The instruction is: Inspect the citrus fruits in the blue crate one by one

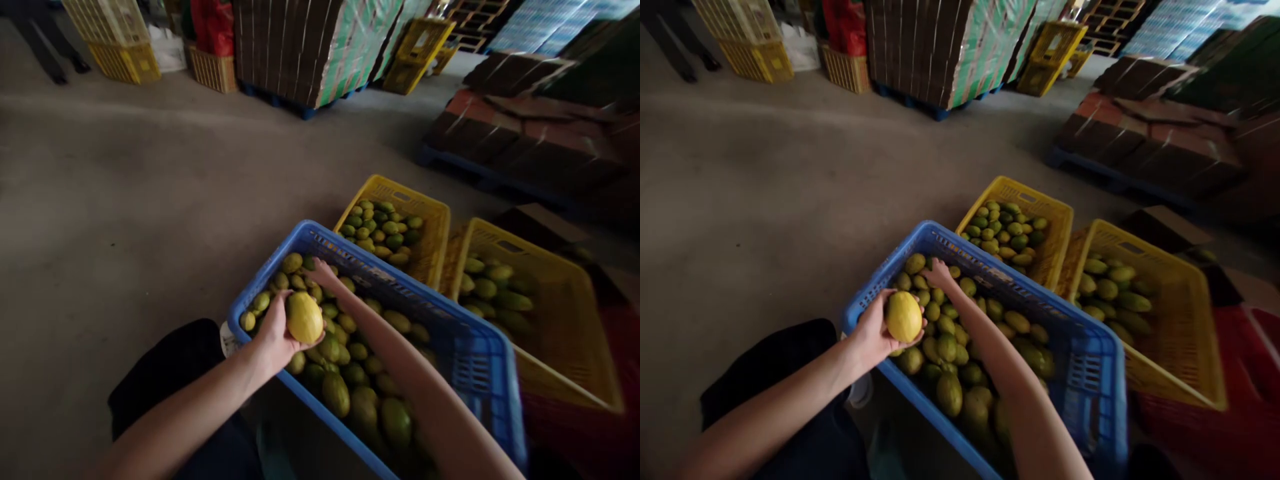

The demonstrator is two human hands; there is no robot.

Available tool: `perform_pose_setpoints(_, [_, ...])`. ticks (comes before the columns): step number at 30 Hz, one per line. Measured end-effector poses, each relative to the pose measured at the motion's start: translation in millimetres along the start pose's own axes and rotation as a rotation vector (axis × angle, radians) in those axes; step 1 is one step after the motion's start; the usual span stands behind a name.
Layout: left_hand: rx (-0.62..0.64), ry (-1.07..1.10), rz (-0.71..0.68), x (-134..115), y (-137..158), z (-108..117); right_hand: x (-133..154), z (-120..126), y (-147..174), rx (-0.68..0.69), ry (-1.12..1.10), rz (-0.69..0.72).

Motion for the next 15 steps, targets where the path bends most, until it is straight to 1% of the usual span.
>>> perform_pose_setpoints(3, [-0.058, -0.007, -0.01, -3.5, -11.2, 11.4, 8.2, -30.3, -34.8, 0.003, 0.019, -0.061])
perform_pose_setpoints(5, [-0.064, 0.011, -0.041, -8.8, -17.1, 11.8, 13.1, -45.4, -52.7, 0.004, 0.031, -0.082])
perform_pose_setpoints(7, [-0.072, 0.03, -0.043, -12.5, -21.1, 9.4, 13.5, -58.4, -63.7, 0.02, 0.046, -0.095])
perform_pose_setpoints(11, [-0.092, 0.012, -0.02, -15.2, -28.0, 3.0, 4.1, -73.6, -66.9, 0.034, 0.069, -0.11])
perform_pose_setpoints(15, [-0.114, -0.029, -0.057, -16.8, -34.5, -4.2, 0.8, -71.2, -57.6, 0.043, 0.062, -0.053])
Point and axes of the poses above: each hand's wrist, its own y-axis away from the middle knuckle, its own z-axis out of the back of the hand, x = y × z, the point moved 6 cm from there along -y, towards the middle knuckle, and after that the axes turned 9 degrees about x, right-handed, at the moved point
